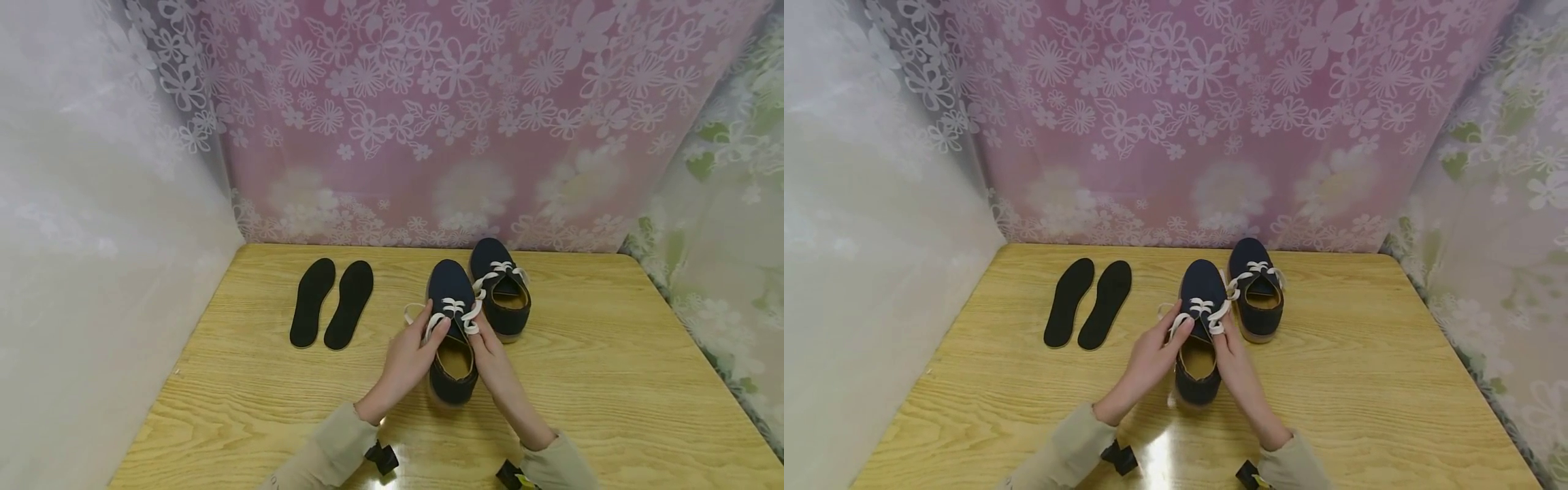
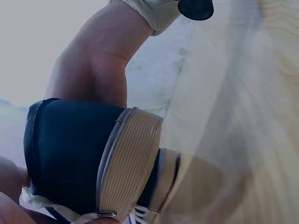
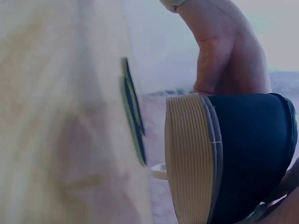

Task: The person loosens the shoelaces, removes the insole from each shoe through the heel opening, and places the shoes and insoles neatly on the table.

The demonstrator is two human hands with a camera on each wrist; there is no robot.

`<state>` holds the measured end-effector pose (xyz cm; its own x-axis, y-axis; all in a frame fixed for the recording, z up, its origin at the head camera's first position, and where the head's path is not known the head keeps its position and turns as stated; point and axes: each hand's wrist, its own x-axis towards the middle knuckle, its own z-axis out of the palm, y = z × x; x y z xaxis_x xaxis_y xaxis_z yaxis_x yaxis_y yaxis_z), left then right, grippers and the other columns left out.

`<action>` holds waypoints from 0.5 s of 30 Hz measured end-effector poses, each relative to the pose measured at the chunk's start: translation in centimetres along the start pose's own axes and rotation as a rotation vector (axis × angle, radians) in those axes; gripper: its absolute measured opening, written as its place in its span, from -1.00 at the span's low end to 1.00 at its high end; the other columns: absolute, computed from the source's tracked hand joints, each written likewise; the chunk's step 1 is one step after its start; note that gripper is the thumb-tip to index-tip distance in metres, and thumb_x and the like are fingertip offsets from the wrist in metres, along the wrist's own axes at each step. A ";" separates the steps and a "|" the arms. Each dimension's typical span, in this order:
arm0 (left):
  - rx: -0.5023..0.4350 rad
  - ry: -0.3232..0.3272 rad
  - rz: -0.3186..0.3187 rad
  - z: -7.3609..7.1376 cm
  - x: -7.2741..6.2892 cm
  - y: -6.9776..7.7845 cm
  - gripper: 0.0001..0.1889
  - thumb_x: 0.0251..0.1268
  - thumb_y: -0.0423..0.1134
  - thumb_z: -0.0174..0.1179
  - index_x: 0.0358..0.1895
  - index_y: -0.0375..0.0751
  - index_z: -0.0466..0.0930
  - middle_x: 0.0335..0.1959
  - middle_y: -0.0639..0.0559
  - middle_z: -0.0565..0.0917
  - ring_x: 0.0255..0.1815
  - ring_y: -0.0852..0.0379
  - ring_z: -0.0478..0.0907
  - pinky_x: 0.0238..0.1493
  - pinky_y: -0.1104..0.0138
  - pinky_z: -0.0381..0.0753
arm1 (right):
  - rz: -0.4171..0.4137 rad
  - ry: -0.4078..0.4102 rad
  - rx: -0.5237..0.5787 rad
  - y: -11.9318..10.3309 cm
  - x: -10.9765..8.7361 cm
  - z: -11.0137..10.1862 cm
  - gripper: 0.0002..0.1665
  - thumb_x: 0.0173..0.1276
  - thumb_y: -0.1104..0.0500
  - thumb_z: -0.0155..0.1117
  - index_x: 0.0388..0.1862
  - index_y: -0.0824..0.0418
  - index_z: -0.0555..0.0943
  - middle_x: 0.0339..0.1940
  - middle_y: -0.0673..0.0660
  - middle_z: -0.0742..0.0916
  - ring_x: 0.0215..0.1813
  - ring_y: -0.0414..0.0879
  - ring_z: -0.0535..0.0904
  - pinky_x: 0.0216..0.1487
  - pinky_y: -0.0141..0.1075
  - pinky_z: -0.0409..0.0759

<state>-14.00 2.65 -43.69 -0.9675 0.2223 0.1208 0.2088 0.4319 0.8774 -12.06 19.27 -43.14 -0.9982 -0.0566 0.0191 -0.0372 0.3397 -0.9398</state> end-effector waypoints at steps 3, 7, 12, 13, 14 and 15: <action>-0.027 -0.010 0.012 0.4 0.6 1.0 -0.33 0.58 0.17 -0.02 0.57 -0.11 0.23 -0.60 -0.03 0.50 -0.62 0.12 0.41 -0.50 0.32 0.38 | -0.020 0.023 -0.006 -0.6 0.0 -1.2 -0.34 0.73 0.10 -0.21 0.67 0.26 -0.04 0.68 0.25 0.01 0.67 0.17 -0.16 0.58 0.18 -0.07; -0.051 -0.016 0.029 1.2 1.4 2.6 -0.34 0.59 0.14 0.00 0.57 -0.12 0.24 -0.68 0.11 0.39 -0.70 0.23 0.22 -0.58 0.37 0.24 | 0.002 0.063 0.007 -1.4 -0.2 -2.9 -0.34 0.73 0.06 -0.20 0.67 0.22 -0.02 0.69 0.22 0.01 0.67 0.16 -0.16 0.58 0.17 -0.06; -0.049 -0.041 0.063 2.7 2.4 4.8 -0.34 0.59 0.14 0.00 0.57 -0.13 0.23 -0.61 -0.06 0.54 -0.70 0.17 0.30 -0.59 0.39 0.26 | 0.050 0.131 0.066 -2.0 -0.5 -5.1 -0.33 0.73 0.04 -0.22 0.67 0.20 -0.04 0.69 0.15 -0.03 0.68 0.09 -0.22 0.62 0.07 -0.14; -0.051 -0.051 0.064 3.0 2.6 5.2 -0.34 0.59 0.15 0.00 0.57 -0.12 0.23 -0.60 -0.09 0.55 -0.71 0.15 0.29 -0.60 0.39 0.25 | 0.054 0.148 0.077 -2.0 -0.6 -5.5 -0.34 0.73 0.04 -0.23 0.67 0.21 -0.04 0.69 0.13 -0.03 0.68 0.07 -0.22 0.62 0.04 -0.15; -0.056 -0.059 0.065 3.4 2.8 5.6 -0.33 0.58 0.15 0.00 0.57 -0.11 0.23 -0.61 -0.12 0.56 -0.73 0.14 0.28 -0.62 0.40 0.24 | 0.054 0.163 0.092 -2.0 -0.7 -5.9 -0.33 0.73 0.04 -0.24 0.66 0.22 -0.05 0.68 0.12 -0.03 0.68 0.06 -0.23 0.63 0.02 -0.18; -0.060 -0.074 0.066 3.8 3.0 5.9 -0.33 0.58 0.16 0.00 0.58 -0.09 0.21 -0.62 -0.14 0.57 -0.74 0.13 0.27 -0.64 0.40 0.24 | 0.055 0.178 0.105 -2.0 -0.8 -6.3 -0.33 0.73 0.04 -0.25 0.66 0.23 -0.06 0.68 0.10 -0.04 0.68 0.05 -0.25 0.63 -0.01 -0.20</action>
<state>-15.15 9.22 -39.92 -0.9383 0.3135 0.1461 0.2603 0.3616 0.8953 -11.44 24.58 -39.08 -0.9915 0.1293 0.0178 0.0136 0.2377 -0.9712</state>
